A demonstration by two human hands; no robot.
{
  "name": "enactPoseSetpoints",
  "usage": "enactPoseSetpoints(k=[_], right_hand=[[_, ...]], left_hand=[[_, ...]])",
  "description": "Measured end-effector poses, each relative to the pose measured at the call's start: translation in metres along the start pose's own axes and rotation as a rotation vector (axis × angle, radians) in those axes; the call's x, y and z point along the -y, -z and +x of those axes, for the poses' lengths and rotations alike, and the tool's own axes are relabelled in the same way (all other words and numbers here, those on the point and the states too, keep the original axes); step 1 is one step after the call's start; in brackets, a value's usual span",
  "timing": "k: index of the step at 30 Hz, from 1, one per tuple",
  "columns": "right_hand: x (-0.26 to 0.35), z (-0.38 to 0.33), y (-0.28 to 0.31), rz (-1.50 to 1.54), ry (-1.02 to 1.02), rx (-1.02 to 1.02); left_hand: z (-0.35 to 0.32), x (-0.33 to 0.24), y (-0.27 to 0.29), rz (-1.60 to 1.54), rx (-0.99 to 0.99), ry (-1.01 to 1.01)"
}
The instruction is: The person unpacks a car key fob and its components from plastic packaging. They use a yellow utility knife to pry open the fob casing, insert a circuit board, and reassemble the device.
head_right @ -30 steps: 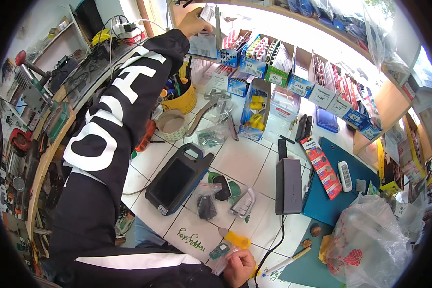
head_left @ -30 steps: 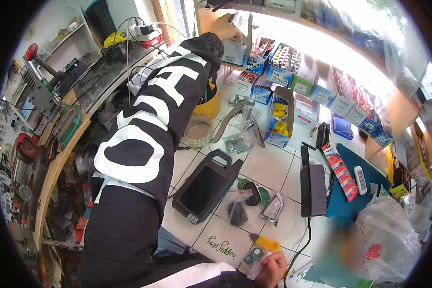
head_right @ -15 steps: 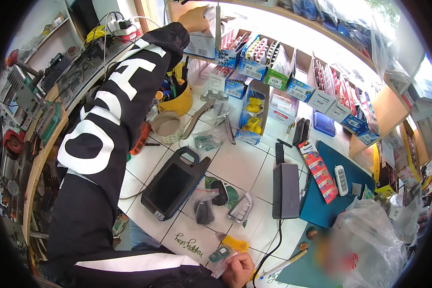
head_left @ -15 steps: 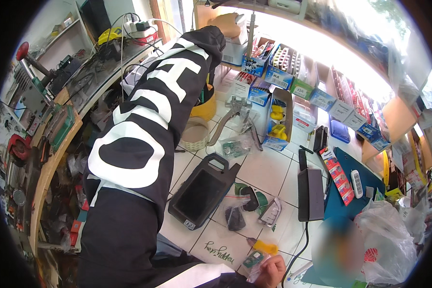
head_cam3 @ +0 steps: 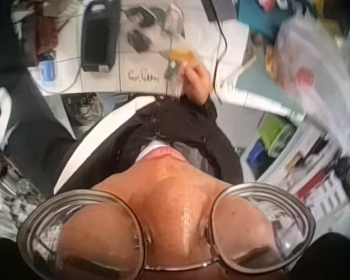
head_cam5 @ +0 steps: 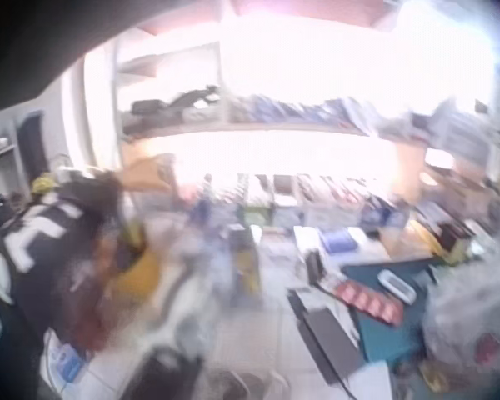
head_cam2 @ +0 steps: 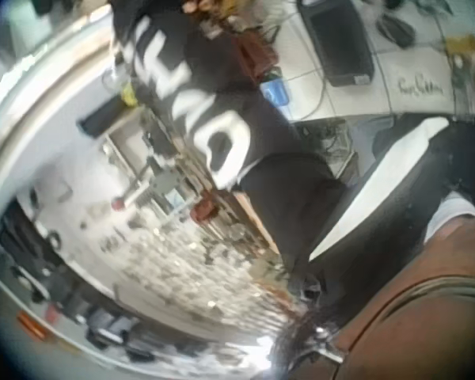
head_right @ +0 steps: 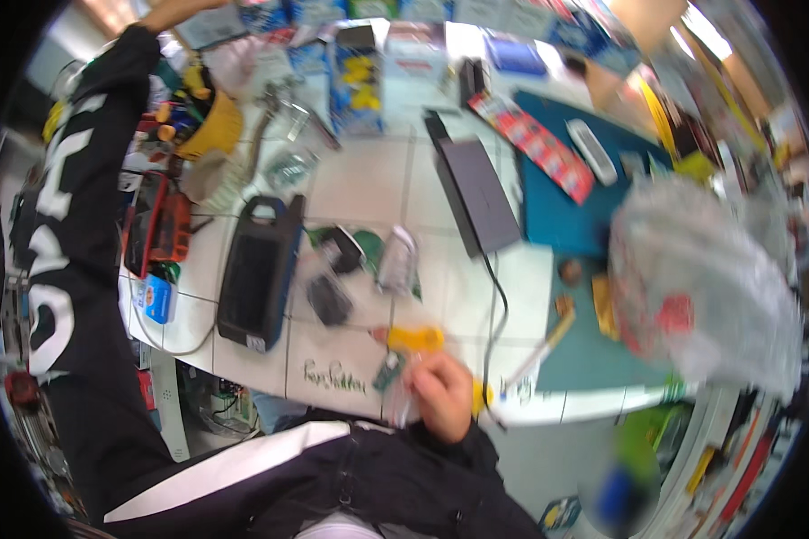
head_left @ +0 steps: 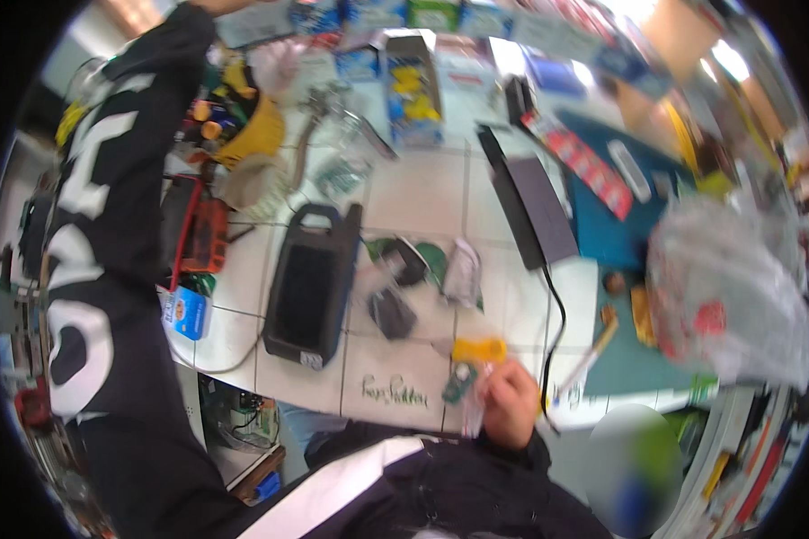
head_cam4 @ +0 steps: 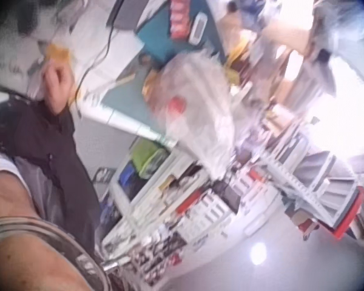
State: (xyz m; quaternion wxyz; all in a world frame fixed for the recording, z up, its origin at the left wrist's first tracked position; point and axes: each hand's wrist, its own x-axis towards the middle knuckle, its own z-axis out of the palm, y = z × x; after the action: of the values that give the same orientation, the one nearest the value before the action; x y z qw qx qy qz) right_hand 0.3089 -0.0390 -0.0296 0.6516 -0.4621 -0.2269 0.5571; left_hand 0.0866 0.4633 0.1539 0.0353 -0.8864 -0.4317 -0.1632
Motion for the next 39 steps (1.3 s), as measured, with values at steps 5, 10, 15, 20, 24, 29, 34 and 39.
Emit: enactPoseSetpoints(k=[5, 10, 15, 20, 24, 29, 34, 39], right_hand=[[-0.007, -0.001, 0.006, 0.19, 0.065, 0.15], [-0.009, 0.005, 0.013, 0.314, 0.199, 0.21], [0.004, -0.005, -0.013, 0.359, 0.231, 0.375], [0.005, -0.018, -0.013, 0.022, 0.394, 0.35], [0.011, -0.034, -0.012, -0.186, 0.403, 0.192], [0.009, -0.047, 0.004, -0.35, 0.339, 0.056], [-0.005, -0.051, 0.006, -0.288, 0.258, 0.067], [-0.016, -0.052, 0.001, -0.282, 0.225, 0.048]], left_hand=[[-0.092, -0.071, 0.067, 0.385, 0.209, -0.233], [-0.197, -0.172, 0.049, -0.17, 0.272, -0.429], [-0.312, -0.261, -0.008, -0.626, 0.345, -0.3], [-0.343, -0.285, -0.058, -1.664, 0.591, 0.218], [-0.35, -0.294, -0.063, -1.811, 0.473, 0.275], [-0.359, -0.285, -0.074, -1.806, 0.415, 0.346], [-0.373, -0.282, -0.082, -1.65, 0.411, 0.374], [-0.396, -0.304, -0.074, -0.636, -0.225, -0.201]])
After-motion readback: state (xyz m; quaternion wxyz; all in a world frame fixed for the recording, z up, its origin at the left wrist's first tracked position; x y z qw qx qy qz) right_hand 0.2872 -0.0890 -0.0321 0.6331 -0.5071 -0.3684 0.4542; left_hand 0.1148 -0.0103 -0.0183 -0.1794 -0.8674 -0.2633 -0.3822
